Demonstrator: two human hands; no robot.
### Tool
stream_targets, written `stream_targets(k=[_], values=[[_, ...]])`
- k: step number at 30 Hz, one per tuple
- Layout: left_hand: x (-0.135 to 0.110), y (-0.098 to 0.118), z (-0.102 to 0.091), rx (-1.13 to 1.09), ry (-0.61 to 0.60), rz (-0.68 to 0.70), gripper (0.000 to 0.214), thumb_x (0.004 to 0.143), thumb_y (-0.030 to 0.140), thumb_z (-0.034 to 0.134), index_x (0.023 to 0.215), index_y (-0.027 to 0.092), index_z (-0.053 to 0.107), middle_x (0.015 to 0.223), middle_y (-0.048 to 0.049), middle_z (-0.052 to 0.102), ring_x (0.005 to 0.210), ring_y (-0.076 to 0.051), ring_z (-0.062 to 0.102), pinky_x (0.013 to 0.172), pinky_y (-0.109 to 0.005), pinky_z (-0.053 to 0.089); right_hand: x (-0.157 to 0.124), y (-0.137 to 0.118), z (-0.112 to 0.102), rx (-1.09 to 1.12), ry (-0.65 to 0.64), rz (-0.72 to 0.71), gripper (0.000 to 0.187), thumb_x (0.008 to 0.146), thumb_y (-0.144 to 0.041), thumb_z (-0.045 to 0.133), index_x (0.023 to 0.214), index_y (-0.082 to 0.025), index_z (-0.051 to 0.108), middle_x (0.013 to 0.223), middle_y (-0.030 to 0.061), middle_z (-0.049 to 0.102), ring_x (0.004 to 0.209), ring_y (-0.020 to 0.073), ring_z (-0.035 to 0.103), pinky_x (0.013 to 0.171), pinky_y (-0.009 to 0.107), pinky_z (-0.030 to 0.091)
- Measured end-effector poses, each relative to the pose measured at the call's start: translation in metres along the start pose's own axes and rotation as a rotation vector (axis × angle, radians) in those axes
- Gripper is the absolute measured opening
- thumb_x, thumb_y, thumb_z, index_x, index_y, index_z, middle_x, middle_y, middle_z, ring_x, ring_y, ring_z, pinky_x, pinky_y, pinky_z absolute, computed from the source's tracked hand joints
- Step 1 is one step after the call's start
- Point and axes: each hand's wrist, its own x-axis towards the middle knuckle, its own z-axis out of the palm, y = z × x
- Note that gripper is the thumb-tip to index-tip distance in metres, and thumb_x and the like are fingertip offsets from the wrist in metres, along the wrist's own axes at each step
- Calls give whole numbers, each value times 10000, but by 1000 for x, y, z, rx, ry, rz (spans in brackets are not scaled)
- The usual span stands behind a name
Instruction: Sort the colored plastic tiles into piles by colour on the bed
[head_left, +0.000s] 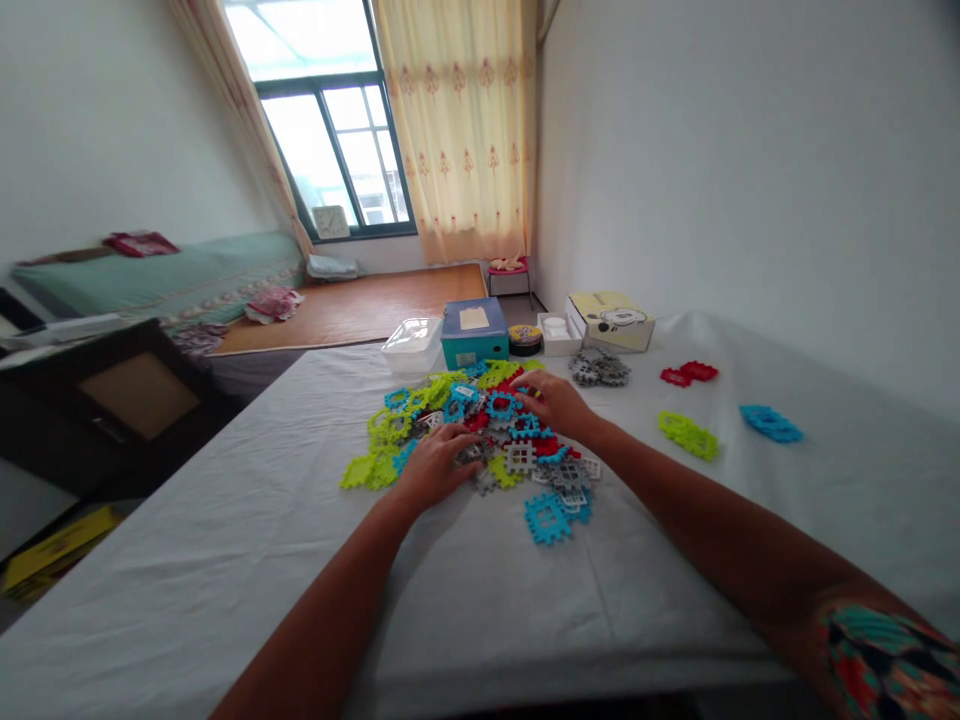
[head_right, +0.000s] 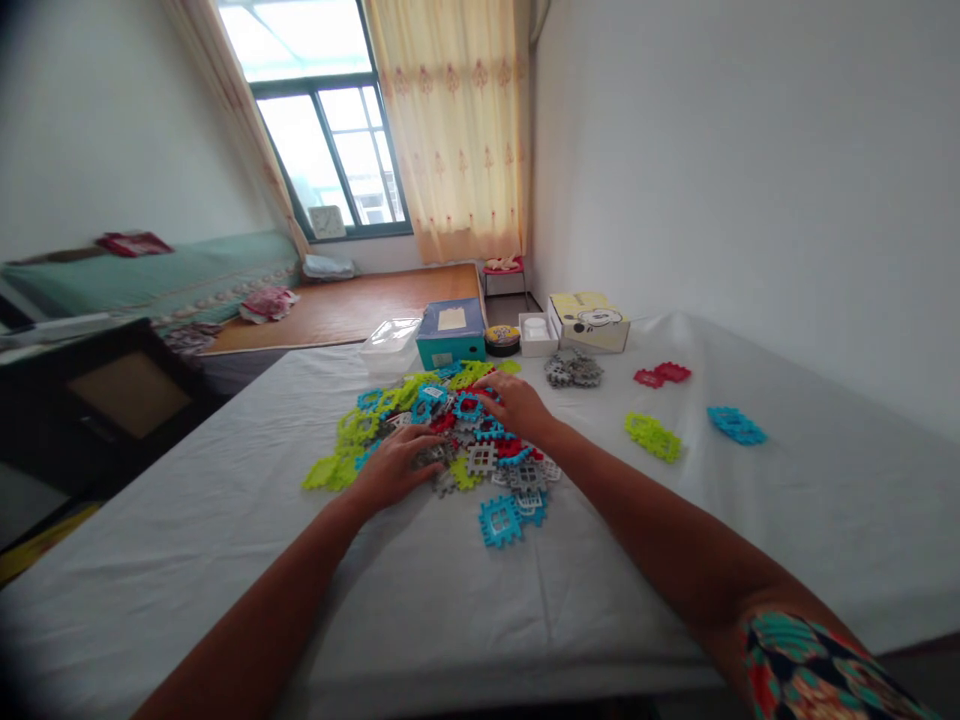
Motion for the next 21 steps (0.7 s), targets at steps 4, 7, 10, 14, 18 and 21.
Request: stream_targets(k=[4, 7, 10, 14, 18, 21], values=[[3, 1, -1, -18, 219, 61, 474, 791, 315, 722, 1245, 283, 591, 1191, -69, 588, 1115, -244, 562, 987, -424, 478, -6, -29, 11, 122, -143, 43, 228, 887, -324, 603, 1070, -193, 637, 1007, 59, 705, 768, 148, 641, 728, 276, 471], [5, 5, -1, -8, 335, 79, 502, 791, 317, 722, 1266, 290, 560, 1188, -69, 570, 1123, -247, 552, 989, -431, 478, -12, -41, 22, 300, -242, 109, 302, 882, -311, 593, 1154, -184, 560, 958, 47, 726, 764, 152, 664, 704, 268, 473], [5, 8, 0, 21, 349, 83, 558, 801, 340, 714, 1319, 289, 513, 1234, -84, 546, 1155, -260, 537, 1008, -445, 465, -13, -42, 28, 428, -252, 136, 273, 857, -242, 577, 1119, -179, 534, 847, 22, 727, 760, 154, 673, 700, 263, 481], [3, 7, 0, 40, 307, 72, 612, 839, 373, 671, 1394, 275, 433, 1320, -103, 510, 1228, -273, 498, 1043, -456, 433, 0, -2, 17, 374, -86, 239, 248, 816, -268, 599, 1044, -183, 553, 821, 25, 717, 730, 156, 667, 678, 269, 490], [2, 5, -2, 64, 282, 61, 415, 893, 317, 597, 1299, 273, 527, 1289, -89, 545, 1206, -258, 514, 1027, -453, 434, 3, 82, -15, 178, 215, 504, 210, 780, -276, 587, 957, -164, 584, 786, 48, 702, 681, 163, 659, 667, 292, 511], [3, 4, -2, 66, 266, 56, 347, 901, 300, 581, 1246, 269, 572, 1266, -82, 564, 1188, -250, 525, 1025, -450, 434, -9, 140, -36, -11, 372, 645, 221, 739, -290, 608, 924, -168, 617, 788, 56, 704, 706, 184, 662, 707, 334, 532]])
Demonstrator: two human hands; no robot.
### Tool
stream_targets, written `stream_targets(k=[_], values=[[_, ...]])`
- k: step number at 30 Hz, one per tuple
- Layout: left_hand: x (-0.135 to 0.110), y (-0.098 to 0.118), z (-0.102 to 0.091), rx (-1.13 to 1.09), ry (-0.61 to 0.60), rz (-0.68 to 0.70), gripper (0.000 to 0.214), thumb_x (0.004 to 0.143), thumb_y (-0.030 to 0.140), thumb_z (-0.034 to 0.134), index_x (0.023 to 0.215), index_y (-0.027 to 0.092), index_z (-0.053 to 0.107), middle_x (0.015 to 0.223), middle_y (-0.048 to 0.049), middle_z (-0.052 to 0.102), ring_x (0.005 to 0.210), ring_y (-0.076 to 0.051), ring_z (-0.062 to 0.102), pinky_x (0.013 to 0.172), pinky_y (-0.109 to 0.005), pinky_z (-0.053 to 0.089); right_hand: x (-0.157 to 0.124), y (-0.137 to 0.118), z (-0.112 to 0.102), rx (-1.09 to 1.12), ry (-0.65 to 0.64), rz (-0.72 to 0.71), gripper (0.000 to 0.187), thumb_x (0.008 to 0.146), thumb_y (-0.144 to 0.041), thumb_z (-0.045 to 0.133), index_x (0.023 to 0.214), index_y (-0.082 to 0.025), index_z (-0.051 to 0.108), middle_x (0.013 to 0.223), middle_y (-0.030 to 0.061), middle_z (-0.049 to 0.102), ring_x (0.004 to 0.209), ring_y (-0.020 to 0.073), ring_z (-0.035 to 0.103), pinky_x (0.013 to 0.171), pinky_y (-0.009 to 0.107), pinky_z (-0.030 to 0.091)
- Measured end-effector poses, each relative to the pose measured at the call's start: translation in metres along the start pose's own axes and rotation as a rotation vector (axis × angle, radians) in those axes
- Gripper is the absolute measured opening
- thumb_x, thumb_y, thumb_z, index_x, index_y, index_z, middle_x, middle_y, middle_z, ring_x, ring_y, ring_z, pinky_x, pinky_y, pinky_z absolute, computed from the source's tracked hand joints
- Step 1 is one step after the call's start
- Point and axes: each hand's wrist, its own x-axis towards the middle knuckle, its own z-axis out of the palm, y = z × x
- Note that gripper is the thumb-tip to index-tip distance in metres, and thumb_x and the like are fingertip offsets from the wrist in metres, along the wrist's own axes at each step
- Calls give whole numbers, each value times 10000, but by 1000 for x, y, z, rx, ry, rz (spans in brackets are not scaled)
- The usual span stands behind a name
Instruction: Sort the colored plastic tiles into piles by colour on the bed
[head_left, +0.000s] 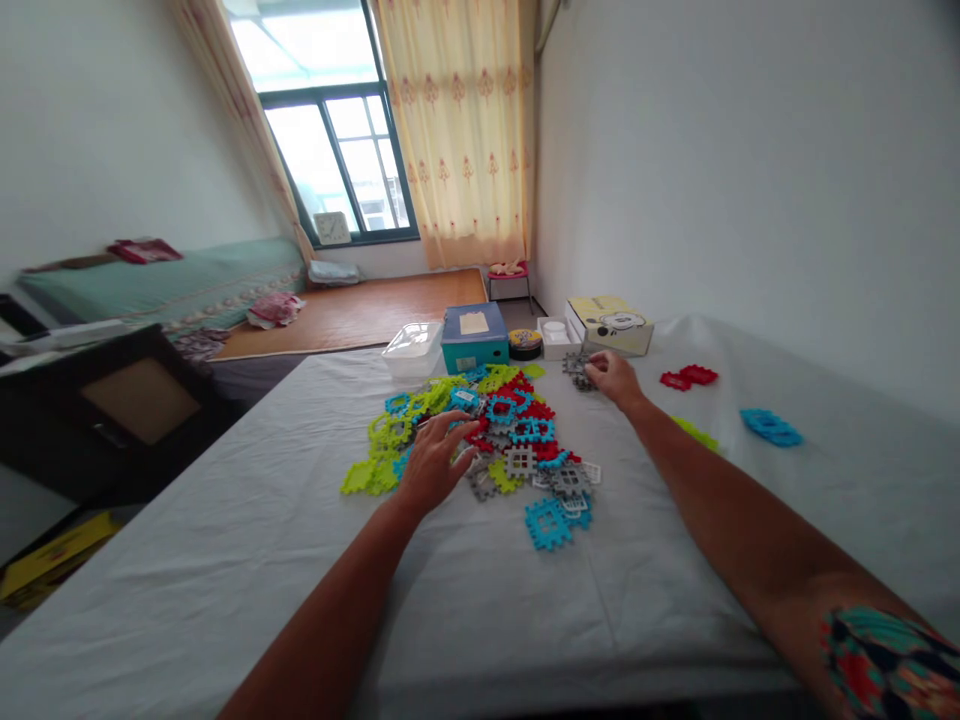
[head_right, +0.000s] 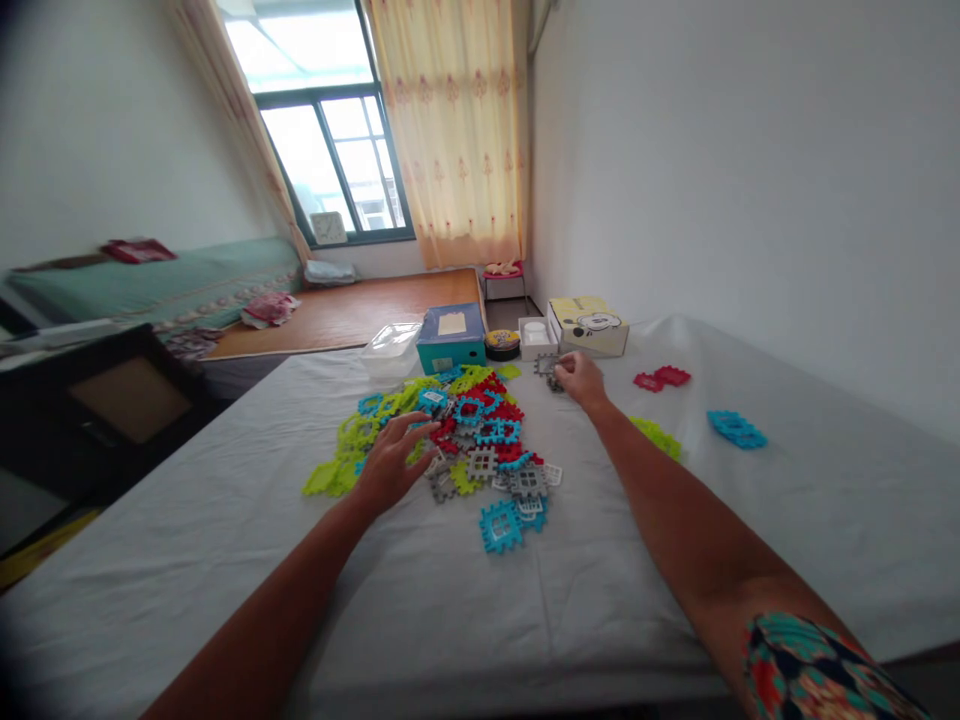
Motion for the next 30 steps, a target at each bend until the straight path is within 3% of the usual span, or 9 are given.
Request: stream_targets(k=[3, 6, 8, 11, 13, 18, 23, 27, 30], values=[[0, -1, 2, -3, -21, 5, 329, 903, 283, 571, 1232, 274, 588, 1261, -74, 570, 1186, -241, 527, 1031, -444, 428, 11, 27, -9, -68, 91, 11, 252, 742, -292, 601, 944, -147, 642, 908, 113, 714, 755, 201, 663, 728, 353, 543], [0, -2, 4, -3, -33, 6, 325, 901, 277, 569, 1225, 271, 599, 1259, -71, 573, 1186, -238, 526, 1029, -434, 431, 8, 20, -10, -103, 115, -78, 288, 769, -295, 587, 994, -128, 653, 1035, 153, 695, 781, 199, 655, 721, 338, 538], [0, -4, 4, -4, -35, -1, 316, 904, 286, 566, 1218, 273, 606, 1257, -69, 575, 1182, -236, 529, 1026, -431, 434, 0, 0, -8, -84, -72, -162, 267, 796, -310, 577, 975, -134, 669, 949, 117, 711, 719, 178, 642, 678, 307, 523], [-1, -7, 3, 2, -33, -14, 295, 907, 294, 565, 1196, 274, 618, 1242, -66, 585, 1173, -236, 534, 1012, -431, 442, -22, -38, 0, -8, -503, -301, 249, 825, -346, 588, 912, -139, 695, 749, 47, 699, 609, 140, 605, 613, 259, 483], [-1, -8, 3, 5, -40, -16, 282, 906, 291, 565, 1180, 272, 627, 1221, -63, 597, 1162, -234, 541, 1004, -428, 446, -42, -64, 7, 16, -625, -447, 249, 845, -368, 601, 905, -152, 710, 763, 35, 701, 634, 129, 604, 644, 251, 472], [-1, -8, 3, 9, -59, -12, 271, 918, 294, 548, 1173, 271, 637, 1191, -62, 612, 1138, -226, 546, 1002, -420, 444, -91, -105, 26, -276, -551, -770, 210, 857, -400, 654, 932, -218, 729, 950, 67, 706, 908, 201, 611, 779, 300, 447], [0, -6, 3, 4, -56, -5, 270, 917, 277, 544, 1169, 270, 639, 1177, -60, 620, 1130, -223, 545, 1011, -419, 433, -113, -118, 36, -620, -476, -828, 193, 852, -369, 665, 957, -216, 716, 1033, 103, 693, 985, 257, 575, 780, 343, 421], [0, -6, 3, -3, -63, -4, 269, 918, 270, 539, 1168, 276, 640, 1167, -57, 627, 1123, -221, 551, 1008, -416, 433, -116, -122, 38, -670, -507, -882, 153, 903, -226, 563, 881, -195, 711, 946, 111, 700, 974, 259, 577, 806, 369, 404], [1, -6, 4, -1, -41, -13, 307, 915, 293, 550, 1214, 281, 616, 1168, -61, 626, 1125, -226, 556, 997, -411, 442, -116, -123, 38, -516, -548, -893, 164, 901, -216, 557, 967, -198, 706, 950, 104, 703, 978, 250, 587, 831, 369, 408]])
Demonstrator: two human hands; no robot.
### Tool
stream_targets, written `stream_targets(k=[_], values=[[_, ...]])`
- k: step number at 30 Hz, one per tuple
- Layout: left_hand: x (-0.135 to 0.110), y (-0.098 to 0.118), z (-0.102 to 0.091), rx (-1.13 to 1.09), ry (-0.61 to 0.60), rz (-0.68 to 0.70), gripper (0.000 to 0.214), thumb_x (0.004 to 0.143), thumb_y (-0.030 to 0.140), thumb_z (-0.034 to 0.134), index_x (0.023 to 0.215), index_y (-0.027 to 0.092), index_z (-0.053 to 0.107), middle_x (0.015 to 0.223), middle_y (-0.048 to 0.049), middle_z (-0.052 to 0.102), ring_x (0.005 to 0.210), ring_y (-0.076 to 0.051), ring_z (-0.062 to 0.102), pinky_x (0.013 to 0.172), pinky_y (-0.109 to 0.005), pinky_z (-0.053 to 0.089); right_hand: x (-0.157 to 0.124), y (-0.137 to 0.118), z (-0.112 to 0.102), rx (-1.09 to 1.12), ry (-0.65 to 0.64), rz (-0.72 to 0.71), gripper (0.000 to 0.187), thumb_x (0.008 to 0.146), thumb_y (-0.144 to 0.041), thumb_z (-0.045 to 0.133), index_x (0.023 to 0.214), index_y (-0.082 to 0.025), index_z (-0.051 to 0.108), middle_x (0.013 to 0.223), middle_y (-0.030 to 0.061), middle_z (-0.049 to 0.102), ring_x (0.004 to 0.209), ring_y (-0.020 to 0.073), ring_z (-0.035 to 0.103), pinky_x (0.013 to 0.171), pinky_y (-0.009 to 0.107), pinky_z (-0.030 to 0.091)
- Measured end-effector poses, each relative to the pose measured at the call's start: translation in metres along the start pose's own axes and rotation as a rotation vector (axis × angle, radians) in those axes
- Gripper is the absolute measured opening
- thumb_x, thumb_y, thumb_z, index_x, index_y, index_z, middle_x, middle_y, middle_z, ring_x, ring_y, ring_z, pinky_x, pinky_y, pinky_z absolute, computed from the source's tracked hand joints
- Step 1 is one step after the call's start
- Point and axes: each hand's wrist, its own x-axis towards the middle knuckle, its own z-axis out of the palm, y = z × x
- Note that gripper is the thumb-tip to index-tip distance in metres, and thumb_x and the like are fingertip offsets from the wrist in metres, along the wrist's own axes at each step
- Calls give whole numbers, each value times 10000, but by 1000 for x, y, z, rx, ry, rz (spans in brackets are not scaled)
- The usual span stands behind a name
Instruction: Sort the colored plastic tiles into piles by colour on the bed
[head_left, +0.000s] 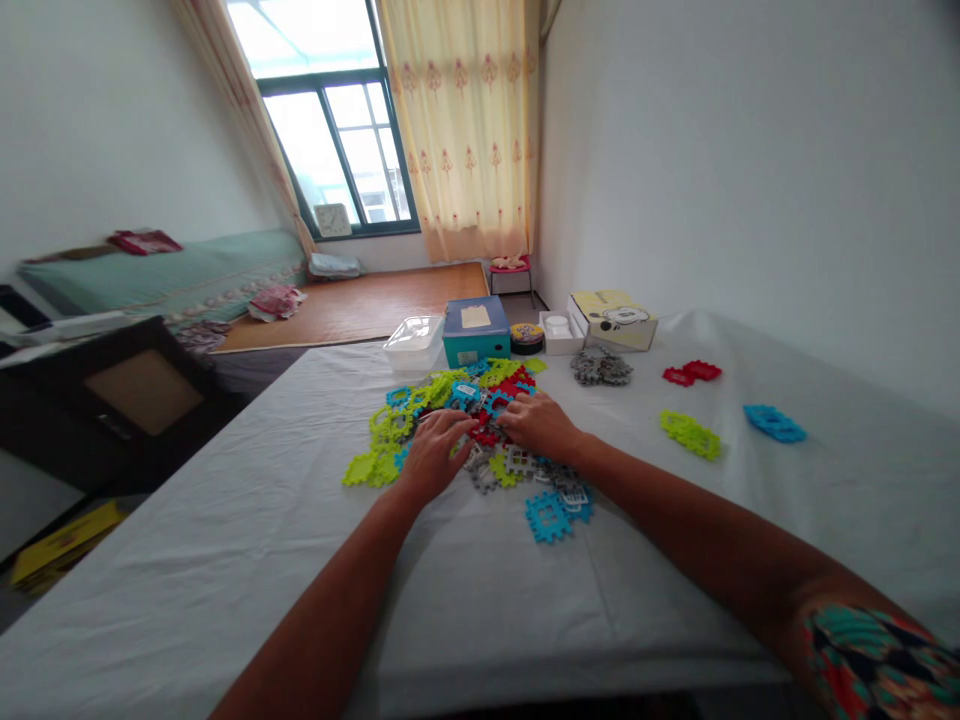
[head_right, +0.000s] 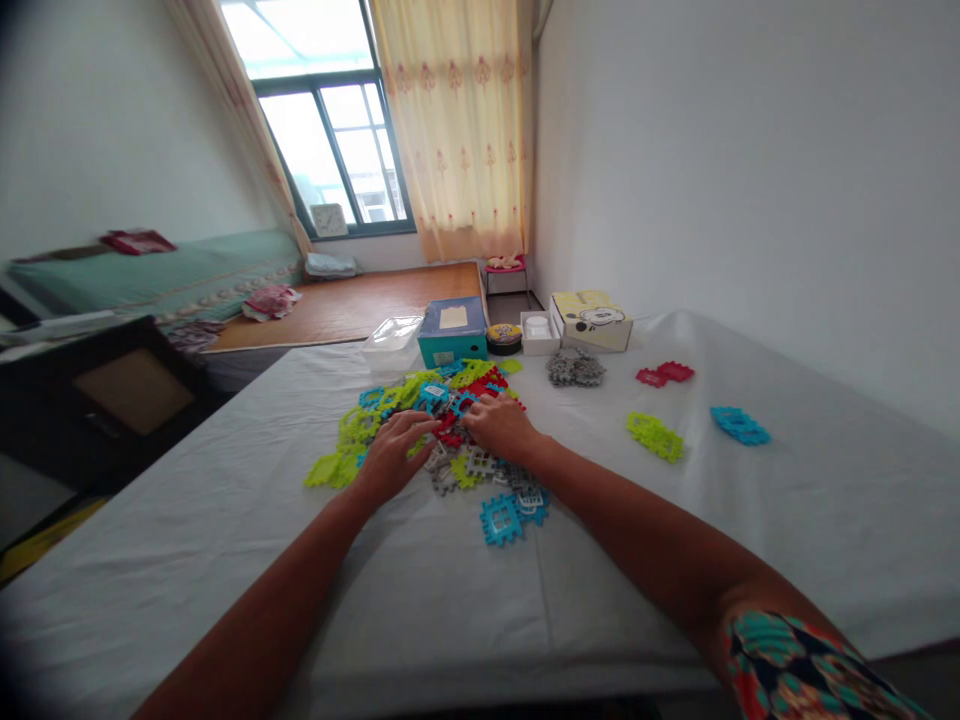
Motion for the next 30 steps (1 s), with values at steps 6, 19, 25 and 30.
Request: stream_targets(k=[6, 19, 25, 30], values=[[3, 1, -5, -12, 74, 13, 260, 929, 334, 554, 1158, 269, 656, 1103, -60, 664, 1072, -213, 583, 943, -383, 471, 1, 2, -6, 765, 85, 37, 141, 866, -270, 620, 963, -184, 677, 865, 25, 711, 773, 146, 630, 726, 261, 468], [2, 7, -9, 2, 165, 68, 271, 928, 307, 567, 1187, 275, 641, 1099, -47, 683, 1085, -211, 589, 958, -389, 470, 5, 19, -3, 1232, -20, 182, 394, 752, -515, 689, 900, -149, 704, 738, 9, 678, 642, 123, 578, 628, 253, 461], [3, 7, -9, -9, 147, 42, 303, 939, 299, 532, 1233, 282, 602, 1169, -61, 649, 1117, -213, 583, 978, -399, 466, -7, 111, -2, 725, 496, 580, 282, 782, -427, 632, 818, -153, 683, 722, 48, 683, 657, 164, 603, 660, 294, 482], [2, 6, -7, 1, 138, 42, 255, 944, 263, 518, 1171, 274, 634, 1158, -58, 654, 1099, -206, 590, 976, -397, 465, -39, 174, 13, 435, 625, 802, 224, 821, -282, 523, 899, -143, 681, 899, 119, 723, 767, 200, 653, 744, 324, 524]])
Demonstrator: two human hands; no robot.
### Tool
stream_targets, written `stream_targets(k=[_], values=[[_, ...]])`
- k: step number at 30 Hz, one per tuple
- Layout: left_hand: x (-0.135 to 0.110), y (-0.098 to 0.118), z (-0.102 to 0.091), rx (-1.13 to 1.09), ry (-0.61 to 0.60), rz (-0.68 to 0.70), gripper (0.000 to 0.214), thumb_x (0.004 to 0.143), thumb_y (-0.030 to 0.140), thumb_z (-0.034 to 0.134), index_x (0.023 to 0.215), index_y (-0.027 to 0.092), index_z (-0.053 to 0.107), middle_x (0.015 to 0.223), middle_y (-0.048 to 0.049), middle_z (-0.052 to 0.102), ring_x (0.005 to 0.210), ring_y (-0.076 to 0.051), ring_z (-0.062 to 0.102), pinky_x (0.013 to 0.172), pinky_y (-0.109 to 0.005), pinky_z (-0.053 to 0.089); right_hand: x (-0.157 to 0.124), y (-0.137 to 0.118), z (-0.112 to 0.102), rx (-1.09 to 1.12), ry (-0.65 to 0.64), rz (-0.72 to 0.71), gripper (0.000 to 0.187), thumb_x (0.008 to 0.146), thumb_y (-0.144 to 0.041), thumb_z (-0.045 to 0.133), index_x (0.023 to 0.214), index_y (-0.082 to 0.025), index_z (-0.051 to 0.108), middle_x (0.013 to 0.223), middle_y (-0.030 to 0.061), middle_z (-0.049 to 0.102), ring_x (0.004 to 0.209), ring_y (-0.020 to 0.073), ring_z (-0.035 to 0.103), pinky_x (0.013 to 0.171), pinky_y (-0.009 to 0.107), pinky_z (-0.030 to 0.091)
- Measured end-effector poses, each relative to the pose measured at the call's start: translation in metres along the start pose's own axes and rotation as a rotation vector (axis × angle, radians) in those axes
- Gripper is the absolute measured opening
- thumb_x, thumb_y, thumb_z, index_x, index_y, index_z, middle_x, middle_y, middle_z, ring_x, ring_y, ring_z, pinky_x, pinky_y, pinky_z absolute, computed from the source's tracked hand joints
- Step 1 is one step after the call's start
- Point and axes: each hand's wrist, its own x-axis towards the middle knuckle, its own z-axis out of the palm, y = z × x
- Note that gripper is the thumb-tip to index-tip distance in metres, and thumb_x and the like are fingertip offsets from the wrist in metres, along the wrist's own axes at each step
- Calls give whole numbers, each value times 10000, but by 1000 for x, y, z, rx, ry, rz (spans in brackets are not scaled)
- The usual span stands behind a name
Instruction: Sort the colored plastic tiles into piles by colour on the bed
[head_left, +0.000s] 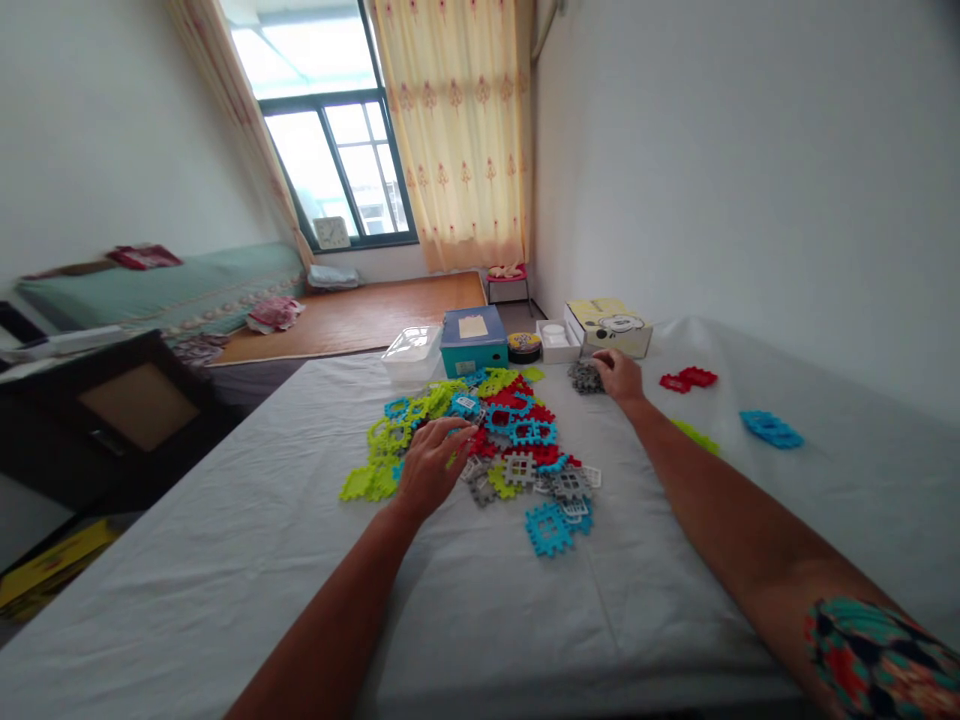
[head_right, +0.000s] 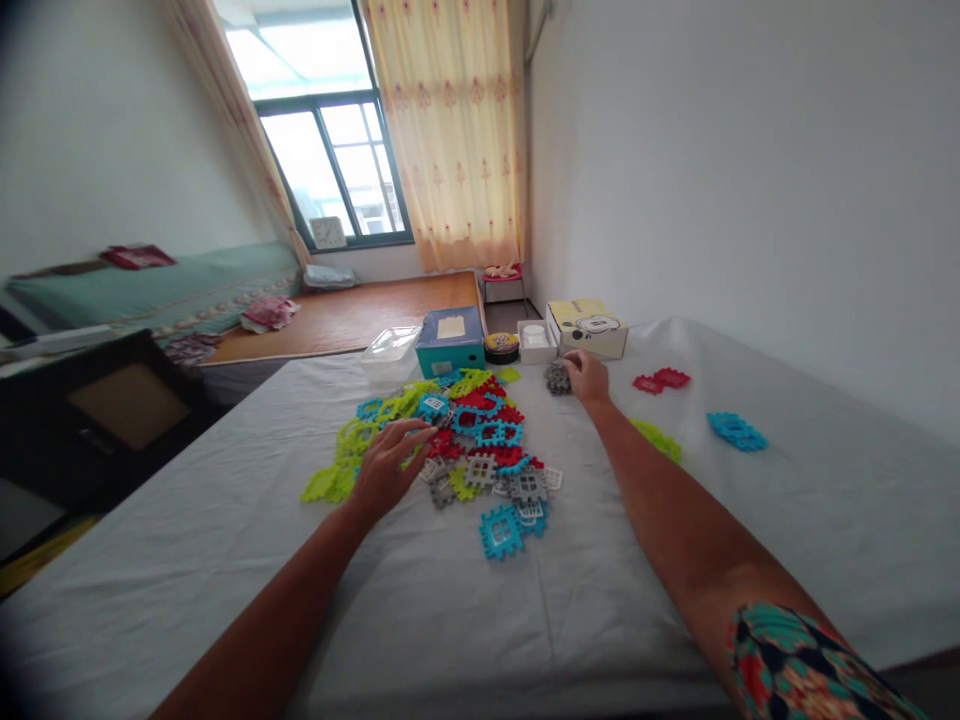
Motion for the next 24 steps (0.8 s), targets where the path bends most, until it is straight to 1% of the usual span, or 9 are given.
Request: stream_targets(k=[2, 5, 8, 11, 13, 17, 19, 21, 24], values=[[-1, 0, 1, 1, -2, 12, 245, 943, 248, 517, 1151, 268, 644, 1145, -56, 660, 1090, -203, 592, 976, -395, 464, 1, 14, -2, -56, -11, -12, 281, 812, -205, 469, 968, -146, 695, 994, 117, 725, 831, 202, 660, 796, 333, 526], [-1, -1, 1, -7, -6, 27, 233, 934, 237, 529, 1129, 264, 654, 1134, -53, 664, 1083, -201, 595, 969, -391, 469, 2, 22, -2, -143, -52, 2, 402, 790, -153, 427, 1084, -167, 701, 1050, 94, 723, 854, 215, 660, 816, 358, 526], [-1, -3, 1, -12, 5, 41, 221, 923, 226, 546, 1109, 262, 662, 1129, -54, 665, 1066, -202, 602, 945, -384, 480, 4, 14, -5, -195, 3, 46, 428, 785, -178, 451, 1141, -153, 688, 1002, 106, 728, 809, 228, 657, 815, 376, 520], [-1, -5, 3, -9, 20, 48, 216, 920, 217, 548, 1096, 261, 666, 1114, -54, 669, 1047, -203, 609, 919, -379, 488, 2, -8, -6, -104, 33, -39, 366, 805, -235, 479, 1089, -149, 694, 987, 106, 726, 832, 216, 653, 836, 357, 506], [-2, -7, 4, -7, 15, 50, 212, 920, 213, 547, 1087, 260, 670, 1105, -53, 671, 1038, -202, 610, 912, -380, 489, -5, -30, -7, 19, -145, -135, 331, 831, -301, 498, 1048, -153, 698, 935, 94, 729, 800, 195, 652, 791, 326, 507], [-5, -12, 5, -10, -27, 44, 220, 918, 197, 546, 1082, 261, 677, 1102, -52, 670, 1040, -199, 603, 921, -378, 483, -31, -80, -10, 108, -886, -361, 356, 811, -450, 599, 1000, -172, 716, 814, 46, 721, 692, 154, 635, 664, 255, 477], [-5, -13, 5, -17, -40, 43, 217, 918, 195, 545, 1070, 262, 684, 1093, -52, 671, 1035, -198, 603, 921, -375, 483, -45, -102, -15, -10, -1140, -447, 360, 743, -496, 681, 928, -191, 731, 781, 27, 715, 677, 149, 631, 633, 240, 451], [-5, -14, 4, -25, -45, 46, 210, 918, 198, 544, 1057, 258, 689, 1074, -52, 675, 1020, -196, 603, 917, -374, 484, -59, -120, -21, -224, -1258, -468, 377, 654, -531, 754, 834, -201, 733, 708, 19, 699, 635, 153, 621, 599, 245, 424], [-3, -12, 2, -30, -53, 51, 207, 918, 198, 544, 1050, 254, 693, 1056, -51, 681, 1005, -194, 604, 910, -375, 487, -76, -139, -31, -518, -1291, -437, 420, 558, -563, 810, 746, -200, 716, 587, 23, 653, 587, 173, 613, 575, 265, 407]])
